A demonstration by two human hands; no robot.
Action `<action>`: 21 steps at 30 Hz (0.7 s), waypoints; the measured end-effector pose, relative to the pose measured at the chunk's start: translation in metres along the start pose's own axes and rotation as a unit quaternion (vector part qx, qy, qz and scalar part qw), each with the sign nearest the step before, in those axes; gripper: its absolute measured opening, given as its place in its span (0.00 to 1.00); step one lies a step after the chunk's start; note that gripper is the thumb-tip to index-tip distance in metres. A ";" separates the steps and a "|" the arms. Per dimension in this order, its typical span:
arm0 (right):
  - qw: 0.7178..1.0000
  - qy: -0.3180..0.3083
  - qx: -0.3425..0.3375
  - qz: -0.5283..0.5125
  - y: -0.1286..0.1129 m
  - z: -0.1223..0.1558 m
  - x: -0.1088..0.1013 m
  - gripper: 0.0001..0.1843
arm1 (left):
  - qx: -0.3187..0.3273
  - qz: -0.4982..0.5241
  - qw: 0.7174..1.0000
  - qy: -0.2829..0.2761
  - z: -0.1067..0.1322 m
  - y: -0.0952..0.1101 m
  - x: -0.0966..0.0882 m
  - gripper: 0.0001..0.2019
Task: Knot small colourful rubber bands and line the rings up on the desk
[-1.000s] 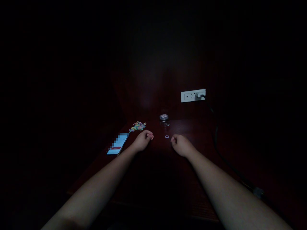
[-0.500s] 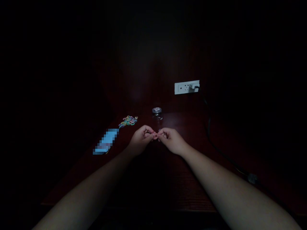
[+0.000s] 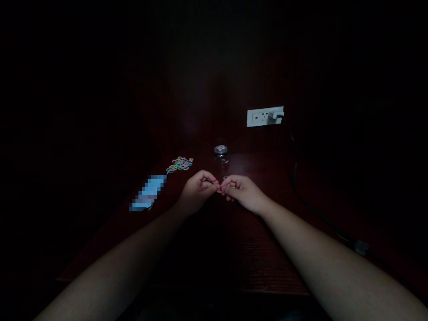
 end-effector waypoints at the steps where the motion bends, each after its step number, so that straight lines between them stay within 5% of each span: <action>1: 1.000 0.001 -0.001 0.002 0.000 0.000 0.000 0.12 | 0.003 0.005 1.000 0.001 0.000 0.000 0.000 0.10; 21: 0.985 0.069 -0.109 0.116 -0.007 0.004 0.003 0.11 | -0.017 -0.076 0.995 -0.058 0.006 0.007 0.004 0.09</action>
Point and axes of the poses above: each hand's wrist, its own z-axis away from the middle knuckle, its own x-axis out of the palm, y = z × x, the point moved 1 cm from there along -z, towards the middle knuckle, and after that the axes turned 4 degrees about z, right-handed, at the moved point
